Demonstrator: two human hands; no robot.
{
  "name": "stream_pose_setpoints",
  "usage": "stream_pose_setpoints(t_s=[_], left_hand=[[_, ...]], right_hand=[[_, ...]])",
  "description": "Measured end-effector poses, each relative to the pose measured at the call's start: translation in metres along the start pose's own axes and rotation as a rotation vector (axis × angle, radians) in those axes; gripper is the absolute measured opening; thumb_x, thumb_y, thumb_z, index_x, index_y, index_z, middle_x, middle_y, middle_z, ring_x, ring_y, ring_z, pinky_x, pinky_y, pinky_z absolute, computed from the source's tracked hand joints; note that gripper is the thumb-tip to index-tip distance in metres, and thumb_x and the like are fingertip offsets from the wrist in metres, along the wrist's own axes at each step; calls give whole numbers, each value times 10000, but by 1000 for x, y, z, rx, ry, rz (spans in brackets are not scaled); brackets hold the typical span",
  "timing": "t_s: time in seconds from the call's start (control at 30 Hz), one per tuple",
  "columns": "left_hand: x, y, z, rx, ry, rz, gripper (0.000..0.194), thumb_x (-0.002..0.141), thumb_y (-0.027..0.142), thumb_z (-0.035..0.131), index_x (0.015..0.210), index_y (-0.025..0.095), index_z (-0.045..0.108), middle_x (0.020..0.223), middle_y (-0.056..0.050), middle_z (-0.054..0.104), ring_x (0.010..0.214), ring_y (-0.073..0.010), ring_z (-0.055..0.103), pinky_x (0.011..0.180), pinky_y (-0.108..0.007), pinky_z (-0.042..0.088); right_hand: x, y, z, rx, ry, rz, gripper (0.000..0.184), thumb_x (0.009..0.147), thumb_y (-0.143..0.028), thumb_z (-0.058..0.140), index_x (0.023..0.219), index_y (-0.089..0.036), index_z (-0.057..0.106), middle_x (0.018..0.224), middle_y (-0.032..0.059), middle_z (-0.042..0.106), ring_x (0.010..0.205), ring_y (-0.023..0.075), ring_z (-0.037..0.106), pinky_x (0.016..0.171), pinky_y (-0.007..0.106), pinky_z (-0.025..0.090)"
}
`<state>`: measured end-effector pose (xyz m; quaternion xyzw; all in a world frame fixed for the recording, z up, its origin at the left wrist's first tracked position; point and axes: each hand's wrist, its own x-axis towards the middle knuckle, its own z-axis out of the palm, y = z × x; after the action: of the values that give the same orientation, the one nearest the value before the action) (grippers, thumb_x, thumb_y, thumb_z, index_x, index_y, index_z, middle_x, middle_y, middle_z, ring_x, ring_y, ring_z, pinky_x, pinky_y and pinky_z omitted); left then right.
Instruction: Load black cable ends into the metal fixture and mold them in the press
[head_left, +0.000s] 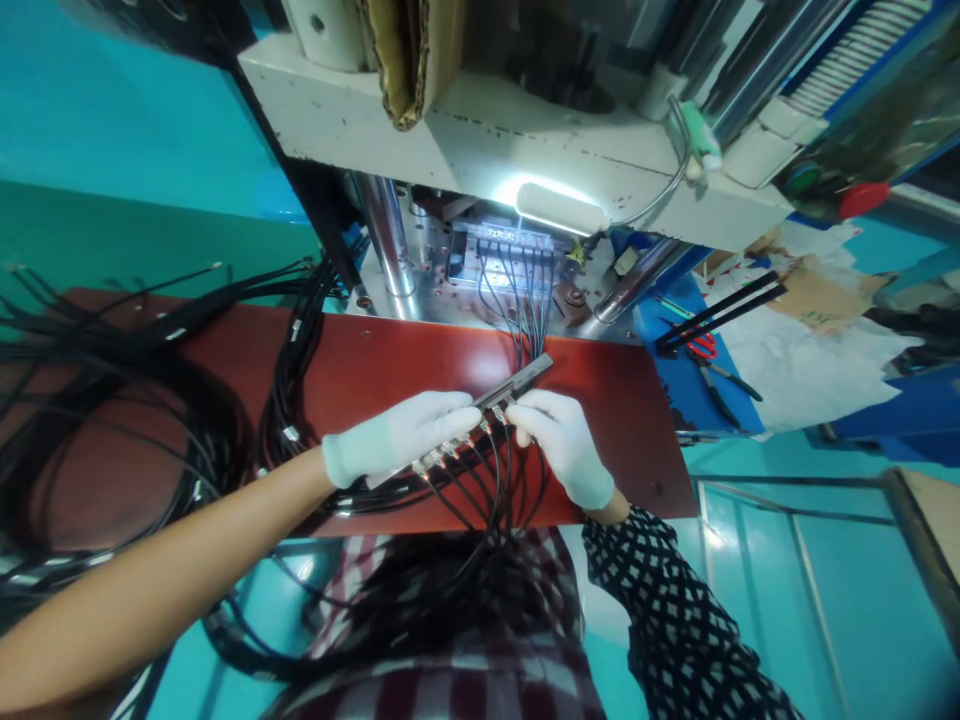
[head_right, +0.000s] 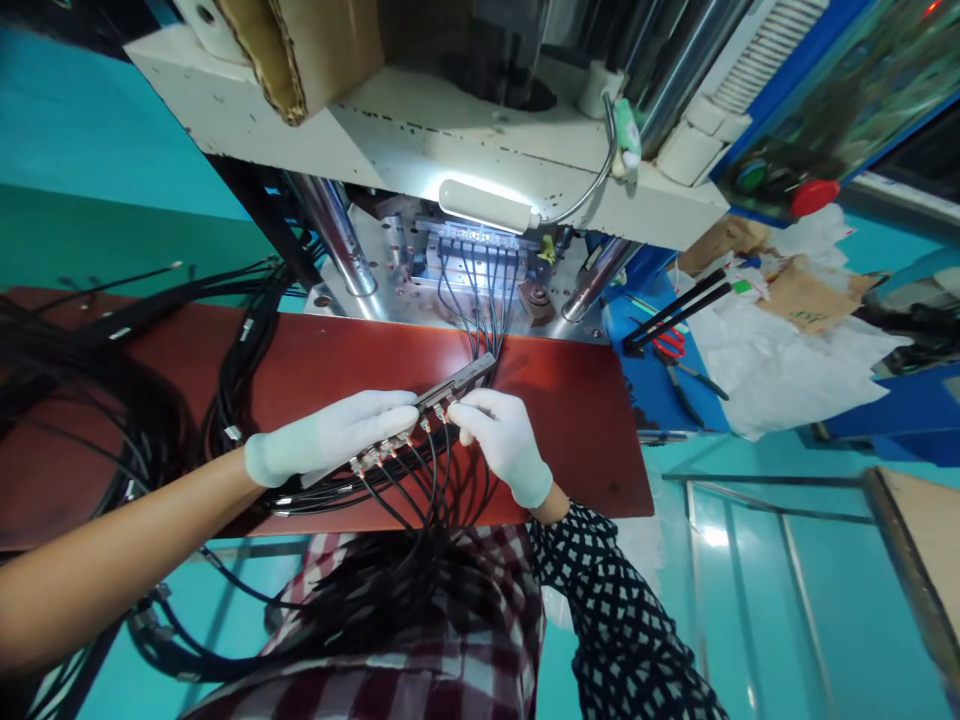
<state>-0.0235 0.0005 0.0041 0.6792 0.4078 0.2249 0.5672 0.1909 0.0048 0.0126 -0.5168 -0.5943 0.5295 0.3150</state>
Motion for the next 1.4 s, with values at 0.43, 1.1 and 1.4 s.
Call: stream_pose_setpoints(t_s=[0.43,1.1,1.4], left_hand=[[0,-6,-1,-25,-12,28,435,984,536,399,774,167,493,753,10,473,714,-138,440,675,-256,395],[-2,-10,4,-16,-6,29,436,998,519,388,816,149,529,770,11,493,725,-131,449,683,-258,411],[0,-13,5,-117,11,66,428,990,520,415,803,156,539,772,-5,531,725,-137,473,679,-259,422]], right_hand=[[2,-3,2,2,-51,-1,297,857,-257,599,572,-186,556,537,-27,542,529,103,434,562,264,343],[2,0,-1,6,-54,-1,312,858,-230,605,553,-184,556,532,-30,549,519,97,437,556,261,338],[3,0,-5,-76,-68,-47,355,888,-283,571,548,-199,516,531,-26,506,525,119,428,575,290,328]])
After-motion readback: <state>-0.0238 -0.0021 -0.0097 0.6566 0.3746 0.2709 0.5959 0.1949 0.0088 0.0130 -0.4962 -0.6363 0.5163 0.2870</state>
